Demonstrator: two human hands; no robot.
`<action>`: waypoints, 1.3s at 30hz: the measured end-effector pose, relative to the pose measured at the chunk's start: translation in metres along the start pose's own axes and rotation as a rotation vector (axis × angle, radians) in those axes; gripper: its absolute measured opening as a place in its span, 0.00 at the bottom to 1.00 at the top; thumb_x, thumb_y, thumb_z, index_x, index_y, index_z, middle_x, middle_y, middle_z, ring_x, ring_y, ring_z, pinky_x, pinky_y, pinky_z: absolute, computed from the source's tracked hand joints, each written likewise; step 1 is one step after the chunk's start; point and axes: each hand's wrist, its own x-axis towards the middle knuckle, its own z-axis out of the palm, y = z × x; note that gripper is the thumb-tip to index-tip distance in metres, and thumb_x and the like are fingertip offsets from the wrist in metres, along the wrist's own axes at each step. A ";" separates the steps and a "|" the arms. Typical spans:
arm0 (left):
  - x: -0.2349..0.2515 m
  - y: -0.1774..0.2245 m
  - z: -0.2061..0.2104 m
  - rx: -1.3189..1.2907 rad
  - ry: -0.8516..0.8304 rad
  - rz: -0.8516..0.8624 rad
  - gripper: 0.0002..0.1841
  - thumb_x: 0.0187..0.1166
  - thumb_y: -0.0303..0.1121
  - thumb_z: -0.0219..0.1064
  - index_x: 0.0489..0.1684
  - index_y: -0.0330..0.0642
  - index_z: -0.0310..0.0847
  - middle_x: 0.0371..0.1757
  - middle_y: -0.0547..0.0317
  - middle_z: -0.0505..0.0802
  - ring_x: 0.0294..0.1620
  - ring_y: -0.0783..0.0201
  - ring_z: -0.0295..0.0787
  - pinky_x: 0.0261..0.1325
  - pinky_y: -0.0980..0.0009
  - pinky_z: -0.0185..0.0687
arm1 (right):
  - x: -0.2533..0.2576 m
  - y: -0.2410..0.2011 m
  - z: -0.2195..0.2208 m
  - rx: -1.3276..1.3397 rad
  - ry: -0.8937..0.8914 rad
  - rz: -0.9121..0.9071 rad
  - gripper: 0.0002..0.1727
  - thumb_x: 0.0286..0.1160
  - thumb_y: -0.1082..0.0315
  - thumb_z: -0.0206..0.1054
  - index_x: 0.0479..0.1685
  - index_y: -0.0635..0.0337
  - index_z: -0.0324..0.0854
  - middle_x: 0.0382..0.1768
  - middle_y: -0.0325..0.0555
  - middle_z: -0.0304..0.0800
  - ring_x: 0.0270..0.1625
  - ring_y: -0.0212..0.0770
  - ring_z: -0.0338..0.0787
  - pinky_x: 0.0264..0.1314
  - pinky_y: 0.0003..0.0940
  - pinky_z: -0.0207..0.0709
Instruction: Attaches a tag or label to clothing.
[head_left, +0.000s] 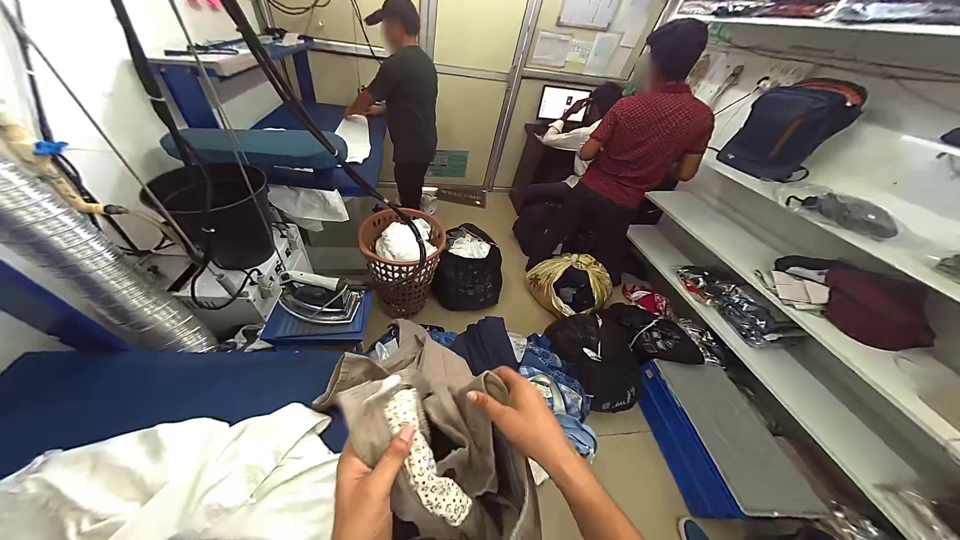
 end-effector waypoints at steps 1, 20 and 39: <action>-0.002 -0.002 0.000 -0.007 -0.033 -0.020 0.24 0.73 0.22 0.69 0.67 0.25 0.70 0.48 0.43 0.93 0.46 0.56 0.95 0.53 0.58 0.94 | -0.002 -0.001 -0.001 -0.131 0.061 -0.048 0.29 0.69 0.42 0.73 0.61 0.54 0.86 0.52 0.48 0.91 0.56 0.49 0.91 0.60 0.57 0.84; 0.004 -0.020 -0.015 0.011 -0.135 0.089 0.12 0.77 0.34 0.73 0.41 0.30 0.88 0.34 0.48 0.94 0.36 0.62 0.93 0.45 0.67 0.91 | -0.029 -0.055 0.045 0.448 -0.282 -0.397 0.10 0.73 0.69 0.75 0.50 0.61 0.91 0.47 0.45 0.93 0.41 0.39 0.94 0.43 0.33 0.92; 0.008 -0.022 -0.017 0.050 -0.144 0.133 0.11 0.75 0.33 0.76 0.37 0.30 0.90 0.32 0.49 0.94 0.34 0.64 0.93 0.44 0.69 0.91 | -0.025 -0.052 0.044 0.444 -0.243 -0.367 0.10 0.83 0.64 0.66 0.42 0.60 0.90 0.37 0.42 0.92 0.35 0.36 0.91 0.38 0.31 0.87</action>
